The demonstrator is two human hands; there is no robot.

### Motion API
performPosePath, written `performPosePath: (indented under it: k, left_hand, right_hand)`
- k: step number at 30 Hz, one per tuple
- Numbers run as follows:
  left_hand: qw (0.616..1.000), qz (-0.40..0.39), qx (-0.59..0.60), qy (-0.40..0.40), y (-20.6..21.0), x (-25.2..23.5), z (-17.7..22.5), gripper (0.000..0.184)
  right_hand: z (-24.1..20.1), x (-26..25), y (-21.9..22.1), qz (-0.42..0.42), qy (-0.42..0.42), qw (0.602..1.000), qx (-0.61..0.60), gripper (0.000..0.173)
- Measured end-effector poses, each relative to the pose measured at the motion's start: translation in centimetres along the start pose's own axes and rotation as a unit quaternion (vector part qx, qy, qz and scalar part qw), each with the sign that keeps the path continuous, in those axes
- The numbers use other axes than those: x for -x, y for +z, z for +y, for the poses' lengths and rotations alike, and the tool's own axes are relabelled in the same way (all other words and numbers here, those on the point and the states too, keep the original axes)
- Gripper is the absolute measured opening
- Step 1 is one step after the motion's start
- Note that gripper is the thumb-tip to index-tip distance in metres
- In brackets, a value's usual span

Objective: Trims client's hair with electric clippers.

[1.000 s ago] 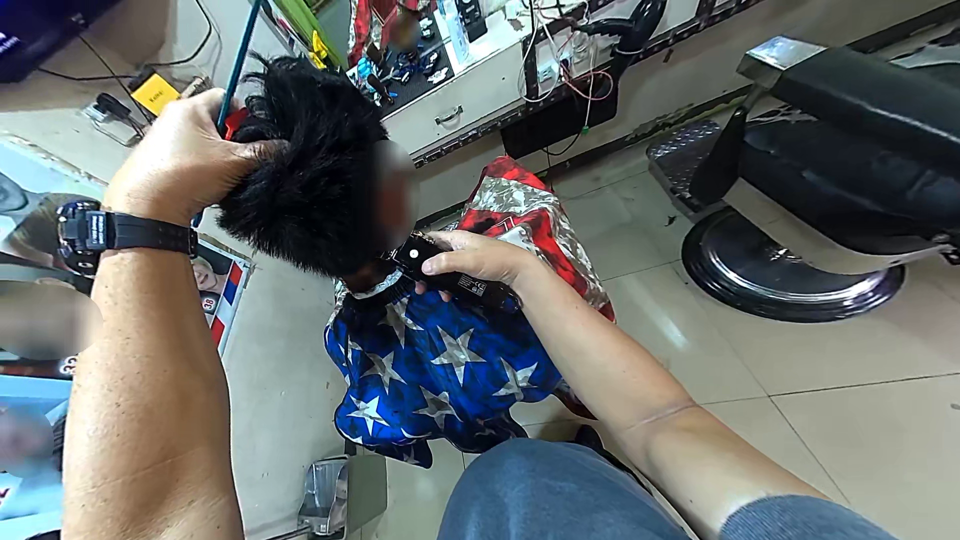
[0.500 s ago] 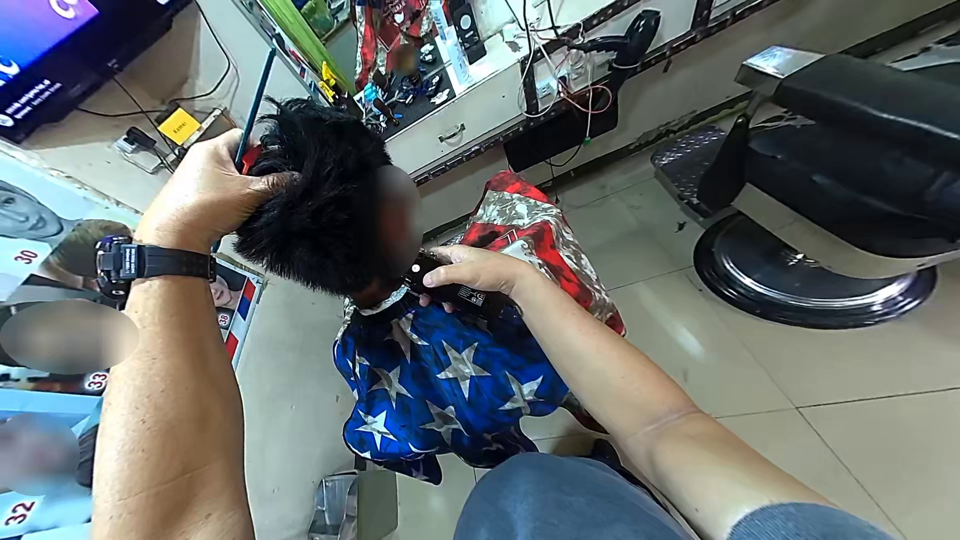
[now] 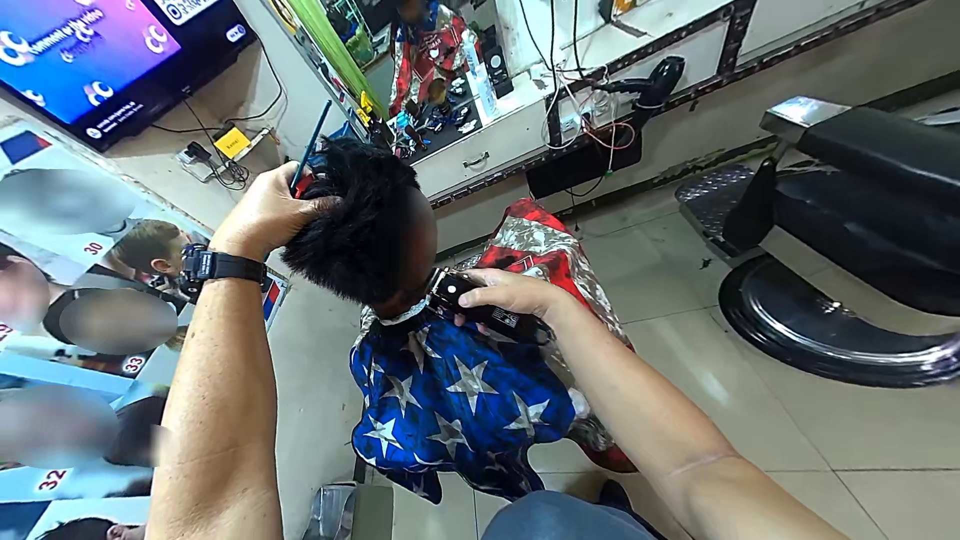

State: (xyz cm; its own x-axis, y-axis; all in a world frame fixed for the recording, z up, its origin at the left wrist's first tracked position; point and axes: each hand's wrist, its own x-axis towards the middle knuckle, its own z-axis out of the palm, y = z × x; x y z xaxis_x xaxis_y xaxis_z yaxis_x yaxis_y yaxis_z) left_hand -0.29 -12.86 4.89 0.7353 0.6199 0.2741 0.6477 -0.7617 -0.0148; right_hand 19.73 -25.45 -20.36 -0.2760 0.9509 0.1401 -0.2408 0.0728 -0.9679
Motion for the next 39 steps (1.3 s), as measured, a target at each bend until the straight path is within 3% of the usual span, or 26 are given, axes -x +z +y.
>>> performPosePath:
  k: [1, 2, 4, 8, 14, 20, 29, 35, 39]
  left_hand:
    - [0.996, 0.011, 0.073, 0.048, 0.9, -1.0, -3.9, 0.032]
    - [0.994, -0.010, 0.110, 0.024, 1.1, -1.7, -5.4, 0.034]
    - [0.992, -0.026, 0.122, -0.017, 1.1, -2.2, -5.8, 0.037]
    - [0.991, -0.006, 0.133, 0.018, 1.0, -1.6, -6.0, 0.036]
    - [0.962, 0.110, 0.242, 0.066, -0.6, 1.8, -9.2, 0.045]
    - [0.950, 0.181, 0.235, 0.101, -3.7, 5.4, -12.9, 0.039]
    - [0.959, 0.103, 0.220, 0.146, -3.1, 7.6, -10.0, 0.035]
    - [0.973, 0.065, 0.166, 0.146, 0.0, 6.2, -6.9, 0.041]
    - [0.985, 0.049, 0.118, 0.120, 1.4, 4.8, -6.3, 0.038]
  right_hand:
    - [0.3, 1.0, 0.2, 0.003, -0.005, 1.000, -0.009, 0.050]
    - [0.6, 2.1, 0.6, 0.007, -0.010, 1.000, -0.015, 0.051]
    - [1.3, 4.2, 1.6, 0.023, -0.022, 0.999, -0.018, 0.053]
    - [2.8, 7.2, 4.6, 0.073, -0.050, 0.996, -0.032, 0.050]
    - [4.8, 7.8, 11.1, 0.183, -0.068, 0.980, -0.030, 0.043]
    - [5.4, 7.4, 17.1, 0.285, -0.041, 0.958, 0.009, 0.039]
    - [4.1, 4.8, 19.6, 0.326, -0.023, 0.944, 0.048, 0.039]
    - [3.2, 2.2, 17.6, 0.295, -0.042, 0.951, 0.079, 0.044]
    - [2.9, 0.9, 15.7, 0.263, -0.049, 0.959, 0.096, 0.059]
